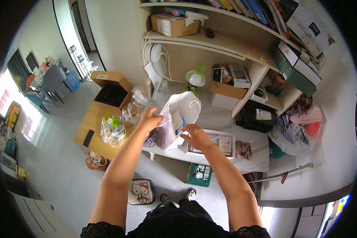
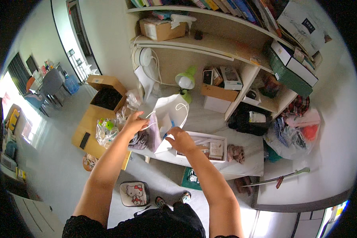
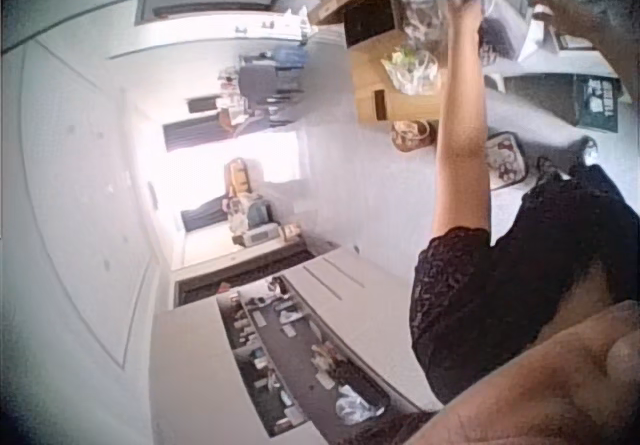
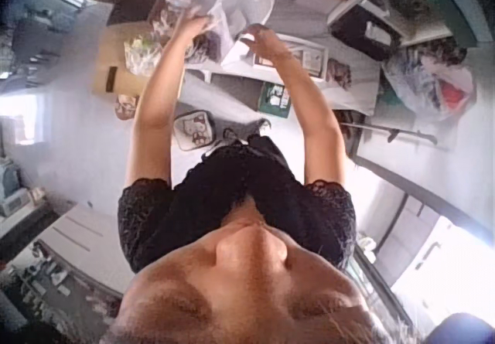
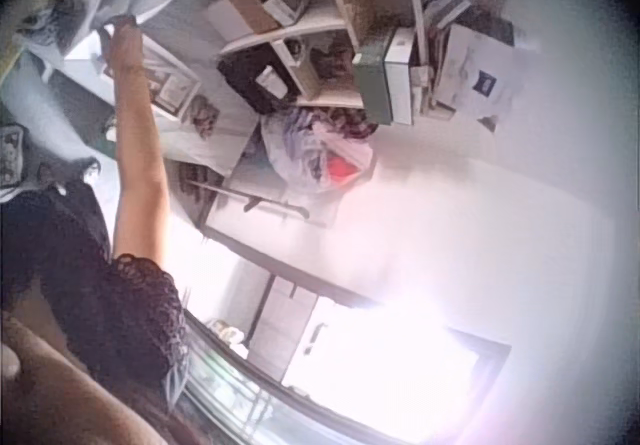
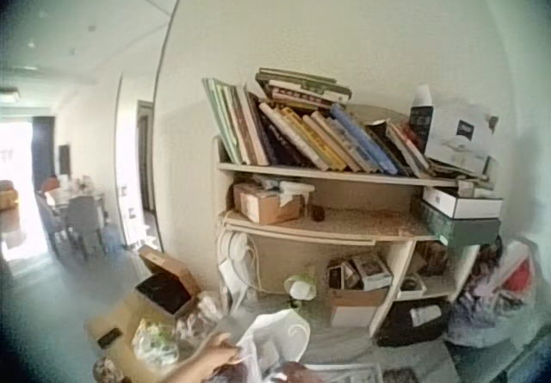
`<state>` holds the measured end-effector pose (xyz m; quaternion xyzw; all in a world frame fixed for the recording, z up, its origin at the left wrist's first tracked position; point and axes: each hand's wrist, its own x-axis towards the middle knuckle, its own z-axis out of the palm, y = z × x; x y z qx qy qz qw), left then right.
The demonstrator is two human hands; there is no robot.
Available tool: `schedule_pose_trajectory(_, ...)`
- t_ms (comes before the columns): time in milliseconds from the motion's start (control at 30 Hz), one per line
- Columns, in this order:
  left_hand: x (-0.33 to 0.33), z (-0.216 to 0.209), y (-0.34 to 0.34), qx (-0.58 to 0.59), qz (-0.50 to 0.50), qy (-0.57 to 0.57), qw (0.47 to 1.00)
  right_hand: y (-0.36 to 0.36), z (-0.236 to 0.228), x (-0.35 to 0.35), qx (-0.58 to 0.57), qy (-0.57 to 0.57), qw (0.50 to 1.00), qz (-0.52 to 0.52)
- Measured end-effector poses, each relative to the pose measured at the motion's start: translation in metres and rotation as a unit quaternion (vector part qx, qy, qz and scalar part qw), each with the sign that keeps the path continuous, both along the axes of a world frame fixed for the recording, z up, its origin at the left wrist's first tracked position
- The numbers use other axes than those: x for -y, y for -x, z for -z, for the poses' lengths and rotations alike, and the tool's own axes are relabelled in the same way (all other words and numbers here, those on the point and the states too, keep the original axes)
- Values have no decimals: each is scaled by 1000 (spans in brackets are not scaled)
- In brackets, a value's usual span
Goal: The person unpacks a white box and a pink gift bag, then sorts small cards and packets from a black box on a table. They place items into the bag and box, then reach for a small box on a shelf and return it to the table.
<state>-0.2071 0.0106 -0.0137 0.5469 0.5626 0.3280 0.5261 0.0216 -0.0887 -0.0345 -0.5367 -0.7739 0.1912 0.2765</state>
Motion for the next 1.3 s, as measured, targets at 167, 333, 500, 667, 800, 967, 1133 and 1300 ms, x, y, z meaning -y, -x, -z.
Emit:
schedule_pose_trajectory(167, 7, -4, -1, 80, -25, 17, 996, -9, 1, -3, 12, -28, 999, -43)
schedule_pose_trajectory(333, 16, -21, -20, 104, -47, 28, 993, -33, -14, -11, 36, 2, 998, -59)
schedule_pose_trajectory(500, 1, -15, -3, 87, -8, 28, 996, -54, -18, -27, 9, -10, 998, -68)
schedule_pose_trajectory(667, -20, -36, 5, 51, -3, 41, 998, -85, -33, -52, 3, 40, 998, -40)
schedule_pose_trajectory(800, -37, -38, 11, 59, 11, 5, 998, -112, -32, -75, -25, 84, 996, 23)
schedule_pose_trajectory(967, -48, -51, 5, 49, 20, -33, 998, -136, -43, -86, -57, 102, 989, 86)
schedule_pose_trajectory(1133, -55, -57, 0, 37, 33, -39, 998, -160, -42, -84, -73, 77, 990, 94)
schedule_pose_trajectory(1300, -53, -82, -26, 20, 47, -128, 990, -182, -45, -84, -98, 48, 991, 70)
